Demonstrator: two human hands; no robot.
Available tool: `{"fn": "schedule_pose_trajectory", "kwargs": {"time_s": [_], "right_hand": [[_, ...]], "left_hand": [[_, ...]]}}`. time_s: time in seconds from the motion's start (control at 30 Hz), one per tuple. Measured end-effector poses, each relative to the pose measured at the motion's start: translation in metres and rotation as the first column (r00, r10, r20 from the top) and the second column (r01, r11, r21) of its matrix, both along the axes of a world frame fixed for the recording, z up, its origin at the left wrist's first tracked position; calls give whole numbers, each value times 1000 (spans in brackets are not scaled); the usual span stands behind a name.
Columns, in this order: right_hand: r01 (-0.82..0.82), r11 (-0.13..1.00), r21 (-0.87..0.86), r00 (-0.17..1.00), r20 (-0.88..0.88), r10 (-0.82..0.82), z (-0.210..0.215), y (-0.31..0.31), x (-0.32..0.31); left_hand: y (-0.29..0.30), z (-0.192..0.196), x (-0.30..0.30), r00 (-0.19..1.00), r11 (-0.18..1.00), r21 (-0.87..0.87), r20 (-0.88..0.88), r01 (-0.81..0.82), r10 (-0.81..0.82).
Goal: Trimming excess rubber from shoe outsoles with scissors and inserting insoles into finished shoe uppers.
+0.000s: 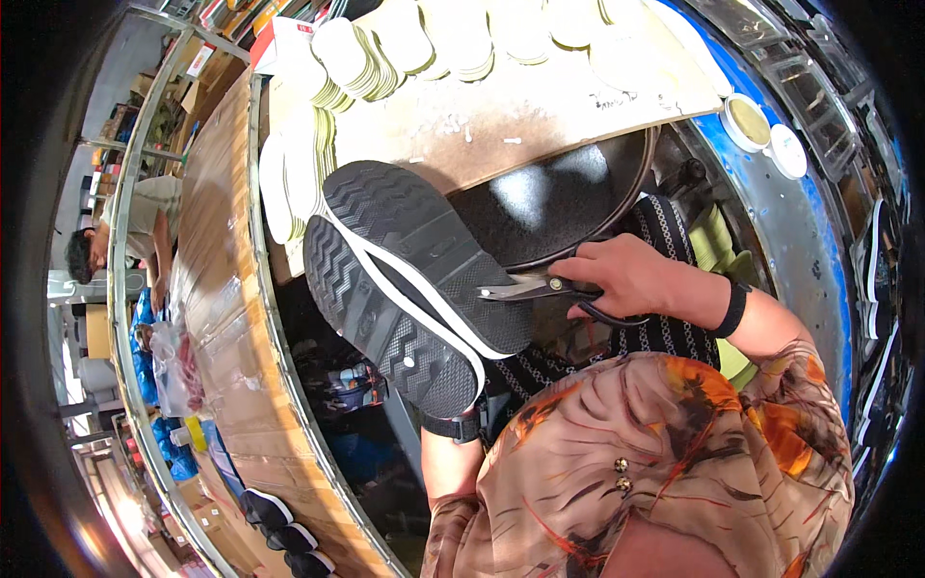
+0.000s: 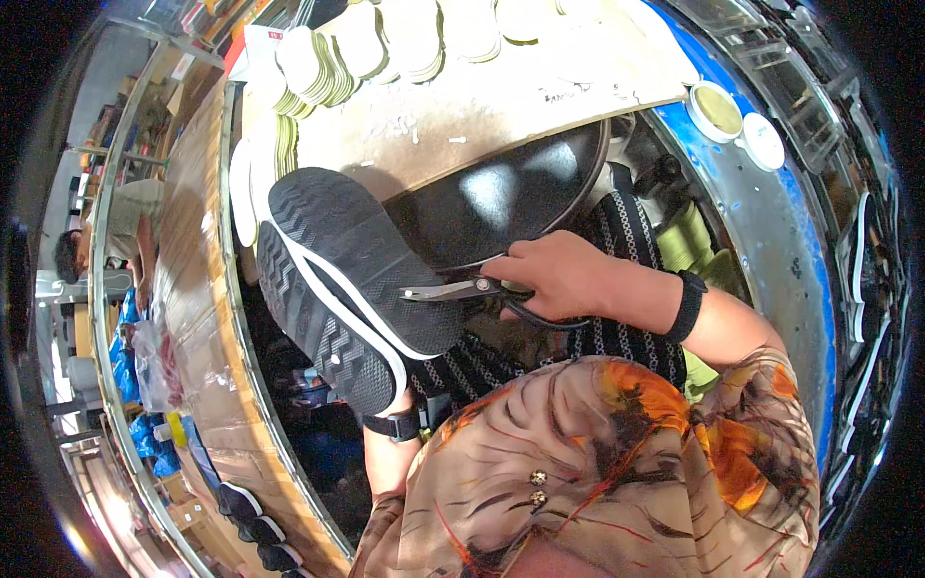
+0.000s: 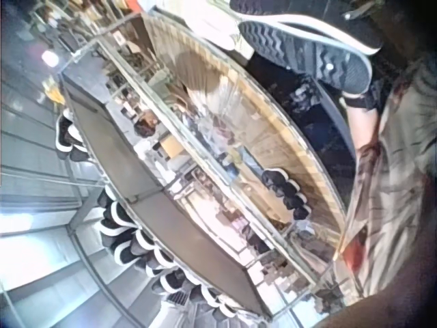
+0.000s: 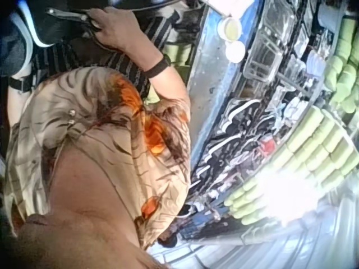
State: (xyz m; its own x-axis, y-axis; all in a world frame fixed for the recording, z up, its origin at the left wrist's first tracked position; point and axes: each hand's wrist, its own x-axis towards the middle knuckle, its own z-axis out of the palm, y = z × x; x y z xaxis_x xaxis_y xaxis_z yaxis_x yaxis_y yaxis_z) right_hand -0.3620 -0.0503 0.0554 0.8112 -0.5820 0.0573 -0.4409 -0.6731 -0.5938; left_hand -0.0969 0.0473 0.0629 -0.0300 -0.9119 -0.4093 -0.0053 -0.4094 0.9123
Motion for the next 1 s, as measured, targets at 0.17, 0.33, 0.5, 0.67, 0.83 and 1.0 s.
{"fn": "schedule_pose_trajectory", "kwargs": {"time_s": [0.17, 0.33, 0.5, 0.67, 0.83, 1.0], "right_hand": [[22, 1000, 6, 998, 55, -23, -8, 10, -2], [33, 988, -150, 998, 55, -25, -17, 18, 9], [21, 999, 41, 974, 227, -30, -17, 27, 30], [306, 629, 715, 902, -5, -433, 7, 13, 30], [395, 746, 537, 918, -254, -304, 15, -5, 19], [394, 675, 624, 916, -206, -345, 16, -9, 29]], "left_hand": [[-7, 2, -4, 999, 1000, -13, 38, 14, -14], [-3, 6, 4, 997, 998, -43, 66, 38, -35], [7, 25, 34, 988, 994, -92, 139, -50, 63], [49, 43, 77, 867, 915, -182, 296, -360, 400], [159, 89, 122, 585, 751, -466, 473, -469, 659], [199, 115, 247, -2, 747, -254, 947, -615, 320]]}}
